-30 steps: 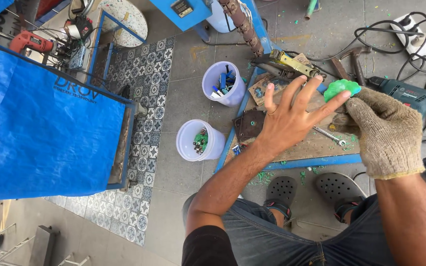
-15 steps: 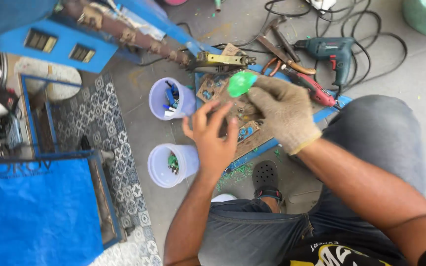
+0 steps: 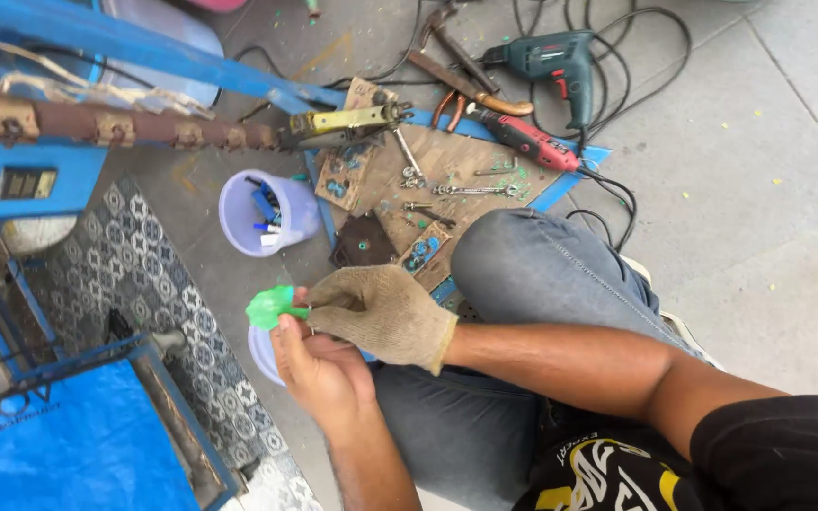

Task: Use a handheld rotary tool to grind and smooth the edges of a green plastic piece.

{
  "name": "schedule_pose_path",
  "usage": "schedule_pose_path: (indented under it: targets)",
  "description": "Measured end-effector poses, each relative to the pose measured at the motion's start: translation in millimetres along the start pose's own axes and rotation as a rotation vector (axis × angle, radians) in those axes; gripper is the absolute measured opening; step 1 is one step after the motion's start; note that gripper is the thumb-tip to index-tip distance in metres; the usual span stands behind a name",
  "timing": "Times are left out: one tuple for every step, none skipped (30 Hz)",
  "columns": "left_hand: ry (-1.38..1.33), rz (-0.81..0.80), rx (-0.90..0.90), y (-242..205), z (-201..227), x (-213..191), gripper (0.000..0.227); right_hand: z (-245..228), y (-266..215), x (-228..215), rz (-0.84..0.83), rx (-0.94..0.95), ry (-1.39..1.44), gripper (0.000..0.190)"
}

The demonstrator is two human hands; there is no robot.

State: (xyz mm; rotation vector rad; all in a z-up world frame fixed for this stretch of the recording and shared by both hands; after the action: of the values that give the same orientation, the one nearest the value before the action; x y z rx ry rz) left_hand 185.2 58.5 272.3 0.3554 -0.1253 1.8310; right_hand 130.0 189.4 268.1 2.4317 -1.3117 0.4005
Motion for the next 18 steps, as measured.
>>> schedule_pose_path:
  targets:
    - [0.004, 0.023, 0.004, 0.2, 4.1, -1.9, 0.028, 1.0, -0.3, -10.3, -0.020, 0.012, 0.006, 0.029]
    - [-0.024, 0.148, -0.002, -1.2, 6.5, -10.5, 0.024, -2.0, 1.7, -19.5, -0.060, 0.011, -0.201, 0.027]
    - [-0.053, 0.273, -0.007, -3.5, 10.1, -19.7, 0.021, -4.9, 4.9, -26.4, -0.102, 0.004, -0.408, 0.026]
    - [-0.050, 0.314, 0.016, -9.8, 5.0, -38.2, 0.021, 28.0, 3.7, -55.3, -0.149, 0.006, -0.401, 0.026]
    - [-0.090, 0.309, 0.069, -15.8, 2.7, -55.0, 0.018, 54.9, 3.9, -86.8, -0.095, -0.019, -0.600, 0.028]
    - [-0.126, 0.307, 0.156, -19.7, 4.1, -73.7, 0.018, 80.5, 17.1, -113.8, -0.056, -0.083, -0.797, 0.030]
    - [-0.120, 0.350, 0.212, -26.6, 1.0, -83.0, 0.018, 94.6, 20.9, -140.5, -0.119, -0.118, -0.788, 0.030]
    - [-0.180, 0.355, 0.156, -28.3, -12.5, -88.8, 0.014, 116.2, 34.1, -192.0, 0.068, 0.059, -0.621, 0.030]
    - [-0.243, 0.356, 0.102, -29.6, -25.1, -94.6, 0.011, 140.9, 48.7, -239.0, 0.243, 0.247, -0.453, 0.030]
    - [-0.240, 0.413, 0.186, -36.0, -27.4, -101.8, 0.011, 164.2, 51.3, -258.4, 0.146, 0.215, -0.456, 0.030]
    - [-0.316, 0.391, 0.154, -36.8, -38.1, -104.8, 0.011, 183.3, 54.3, -285.8, 0.116, 0.364, -0.864, 0.051]
    - [-0.393, 0.372, 0.113, -42.7, -49.0, -106.5, 0.011, 193.1, 51.1, -316.1, 0.097, 0.489, -1.288, 0.075]
    - [-0.393, 0.433, 0.189, -52.4, -39.9, -106.3, 0.011, 211.3, 50.6, -320.2, 0.010, 0.432, -1.304, 0.075]
    - [-0.355, 0.437, 0.205, -57.3, -34.2, -102.5, 0.014, 233.5, 40.8, -340.7, 0.033, 0.527, -1.359, 0.088]
    - [-0.316, 0.442, 0.218, -59.3, -30.3, -97.4, 0.018, 255.1, 35.8, -366.7, 0.061, 0.617, -1.416, 0.100]
    - [-0.309, 0.466, 0.258, -64.0, -30.9, -100.3, 0.018, 259.9, 32.7, -369.0, 0.026, 0.580, -1.421, 0.100]
    - [-0.288, 0.474, 0.228, -65.6, -35.2, -99.8, 0.018, 267.0, 27.5, -381.7, 0.044, 0.668, -1.401, 0.098]
    - [-0.254, 0.455, 0.197, -57.4, -32.2, -104.2, 0.019, 277.9, 26.3, -388.9, 0.085, 0.750, -1.360, 0.097]
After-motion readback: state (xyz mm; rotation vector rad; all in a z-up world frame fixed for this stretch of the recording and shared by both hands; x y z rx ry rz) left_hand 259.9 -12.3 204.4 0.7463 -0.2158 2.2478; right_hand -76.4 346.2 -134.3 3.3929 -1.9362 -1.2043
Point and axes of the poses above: each hand's wrist, its own y-axis towards the middle knuckle, its own x-axis out of the palm, z = x × y, the point moved 7 cm from there along y, towards the middle knuckle, and after that the axes turned 14 degrees about -z, right-handed, at the moved point
